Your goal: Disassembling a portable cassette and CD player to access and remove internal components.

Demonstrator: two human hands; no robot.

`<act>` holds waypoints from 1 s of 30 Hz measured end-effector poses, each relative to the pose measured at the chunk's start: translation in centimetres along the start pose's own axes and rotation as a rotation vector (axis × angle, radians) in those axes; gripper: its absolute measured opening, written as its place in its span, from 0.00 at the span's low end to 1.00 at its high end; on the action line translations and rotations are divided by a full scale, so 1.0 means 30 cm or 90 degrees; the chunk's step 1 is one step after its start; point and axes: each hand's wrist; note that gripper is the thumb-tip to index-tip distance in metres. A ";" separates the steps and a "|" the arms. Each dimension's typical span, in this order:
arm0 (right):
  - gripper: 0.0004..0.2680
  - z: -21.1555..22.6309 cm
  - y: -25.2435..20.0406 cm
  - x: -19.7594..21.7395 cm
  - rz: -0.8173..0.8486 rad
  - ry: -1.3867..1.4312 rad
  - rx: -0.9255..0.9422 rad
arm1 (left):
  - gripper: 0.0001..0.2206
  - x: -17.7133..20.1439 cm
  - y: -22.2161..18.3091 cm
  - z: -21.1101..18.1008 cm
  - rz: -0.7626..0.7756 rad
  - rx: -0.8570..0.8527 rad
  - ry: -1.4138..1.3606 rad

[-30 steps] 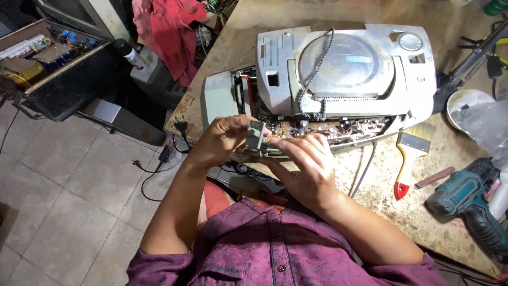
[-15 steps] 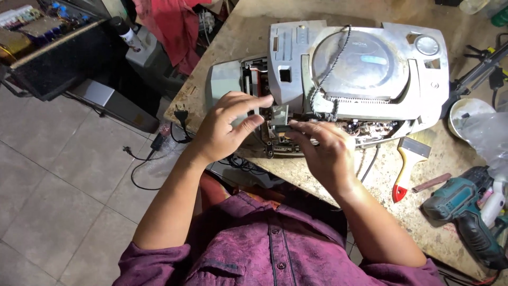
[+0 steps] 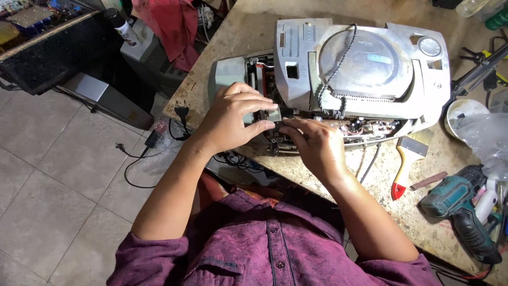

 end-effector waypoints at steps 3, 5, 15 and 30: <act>0.04 -0.010 0.009 -0.003 0.040 -0.076 -0.004 | 0.08 0.007 0.020 0.005 0.031 0.028 0.023; 0.05 -0.022 0.005 -0.007 0.074 -0.113 0.000 | 0.06 0.001 0.031 0.018 0.036 0.039 -0.017; 0.06 -0.008 0.014 0.014 0.109 -0.136 0.012 | 0.11 0.064 0.051 -0.010 0.157 0.037 0.065; 0.07 -0.069 -0.136 0.059 -0.058 0.027 0.106 | 0.17 0.032 0.073 0.004 0.234 0.064 0.156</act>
Point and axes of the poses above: each hand's wrist, its own y-axis towards the middle knuckle, its own x-axis out of the back of the hand, z = x × y, and after that the axes turned 7 degrees about z, right-handed
